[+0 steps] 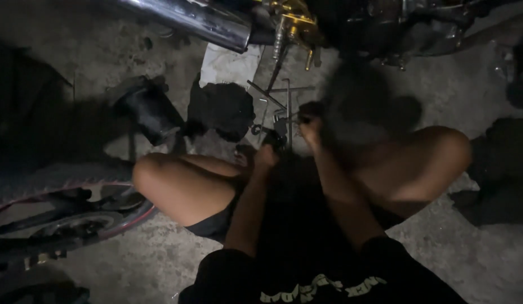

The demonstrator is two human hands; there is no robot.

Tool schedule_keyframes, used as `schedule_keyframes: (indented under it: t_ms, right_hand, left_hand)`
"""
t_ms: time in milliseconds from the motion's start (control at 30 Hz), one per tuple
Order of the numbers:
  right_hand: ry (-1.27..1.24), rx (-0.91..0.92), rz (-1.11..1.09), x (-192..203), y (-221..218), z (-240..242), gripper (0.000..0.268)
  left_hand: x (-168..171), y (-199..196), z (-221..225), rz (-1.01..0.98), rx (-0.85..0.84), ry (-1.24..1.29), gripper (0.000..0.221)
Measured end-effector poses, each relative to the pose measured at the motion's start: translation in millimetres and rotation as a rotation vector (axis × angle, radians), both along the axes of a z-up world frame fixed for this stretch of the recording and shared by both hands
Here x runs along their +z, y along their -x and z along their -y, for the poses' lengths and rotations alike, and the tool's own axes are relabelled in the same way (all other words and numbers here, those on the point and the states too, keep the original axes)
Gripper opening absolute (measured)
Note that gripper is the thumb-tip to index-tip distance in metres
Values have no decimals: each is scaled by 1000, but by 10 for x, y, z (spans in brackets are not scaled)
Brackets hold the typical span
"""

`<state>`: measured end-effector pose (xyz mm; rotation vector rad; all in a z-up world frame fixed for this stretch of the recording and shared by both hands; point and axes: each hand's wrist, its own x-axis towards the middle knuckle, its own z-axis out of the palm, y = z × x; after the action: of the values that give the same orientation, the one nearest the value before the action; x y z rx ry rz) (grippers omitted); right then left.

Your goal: Repairing or adjusting the footrest and brake assembly of a motorcycle using a wrench

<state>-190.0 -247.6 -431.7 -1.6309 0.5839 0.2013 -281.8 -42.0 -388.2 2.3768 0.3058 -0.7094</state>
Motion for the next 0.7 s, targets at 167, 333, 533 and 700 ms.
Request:
schedule_keyframes:
  t_ms: [167, 333, 533, 700]
  right_hand:
    - [215, 332, -238, 177, 41, 99, 44]
    - [97, 363, -279, -178, 606, 175, 56]
    - [199, 327, -184, -564, -2, 60, 40]
    - [277, 382, -13, -1493, 119, 177, 37]
  left_hand:
    - [-823, 269, 156, 462, -179, -268, 27]
    - [-662, 106, 139, 228, -205, -189, 22]
    - [-635, -90, -4, -120, 39, -3, 26]
    - [1012, 197, -262, -50, -395, -608, 32]
